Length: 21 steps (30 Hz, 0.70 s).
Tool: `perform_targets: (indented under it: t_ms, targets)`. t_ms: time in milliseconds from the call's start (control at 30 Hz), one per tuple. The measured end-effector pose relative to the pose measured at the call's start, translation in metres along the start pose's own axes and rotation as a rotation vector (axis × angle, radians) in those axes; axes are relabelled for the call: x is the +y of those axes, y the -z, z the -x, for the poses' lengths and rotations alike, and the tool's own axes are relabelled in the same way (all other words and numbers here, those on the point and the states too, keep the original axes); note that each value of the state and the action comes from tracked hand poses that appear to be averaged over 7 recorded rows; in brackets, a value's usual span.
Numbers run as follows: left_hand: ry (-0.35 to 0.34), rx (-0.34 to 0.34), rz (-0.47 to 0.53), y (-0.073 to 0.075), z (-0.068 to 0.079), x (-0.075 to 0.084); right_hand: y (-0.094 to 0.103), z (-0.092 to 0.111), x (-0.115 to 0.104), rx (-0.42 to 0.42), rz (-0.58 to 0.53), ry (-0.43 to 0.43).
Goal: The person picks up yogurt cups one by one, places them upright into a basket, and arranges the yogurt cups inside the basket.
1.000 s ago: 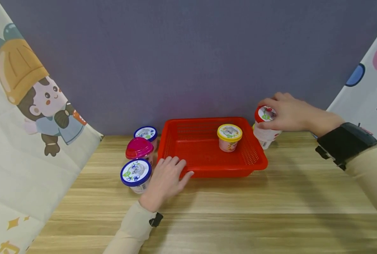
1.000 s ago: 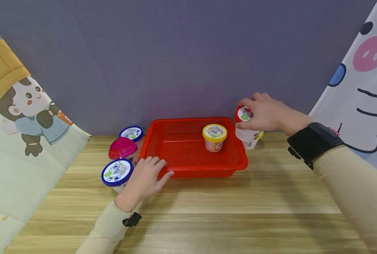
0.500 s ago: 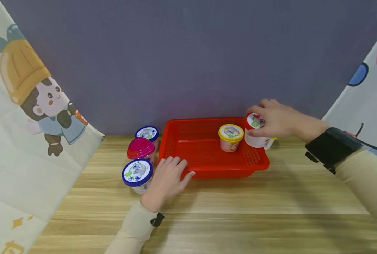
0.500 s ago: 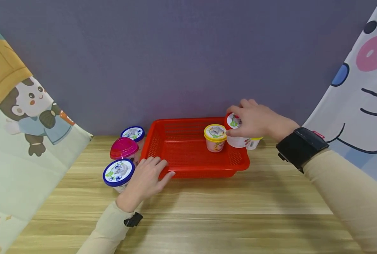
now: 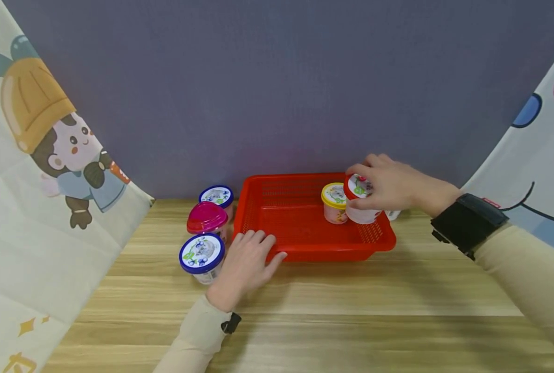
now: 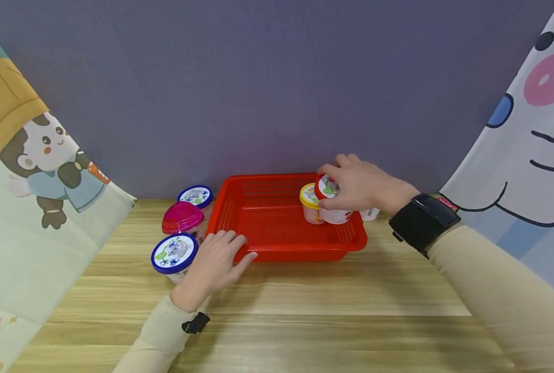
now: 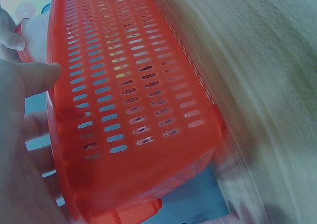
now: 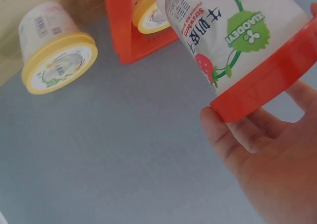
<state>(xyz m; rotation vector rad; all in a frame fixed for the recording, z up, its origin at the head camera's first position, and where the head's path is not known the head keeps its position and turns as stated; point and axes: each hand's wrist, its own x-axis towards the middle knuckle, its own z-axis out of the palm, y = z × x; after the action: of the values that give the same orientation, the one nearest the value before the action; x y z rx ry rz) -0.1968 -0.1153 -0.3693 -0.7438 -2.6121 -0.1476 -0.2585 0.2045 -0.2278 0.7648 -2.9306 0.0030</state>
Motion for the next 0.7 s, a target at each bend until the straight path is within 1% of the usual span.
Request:
perform_targets:
  t_ms: [267,467,700]
  targets:
    - [-0.007,0.017,0.007,-0.001,0.000,0.000,-0.013,-0.005,-0.003,-0.008,-0.038,0.007]
    - [-0.007,0.007,-0.002,-0.001,-0.001,0.000,-0.025,-0.006,-0.004,-0.001,-0.057,0.022]
    - [-0.004,0.010,0.000,-0.001,0.000,0.001,-0.037,-0.008,-0.006,-0.021,-0.070,0.019]
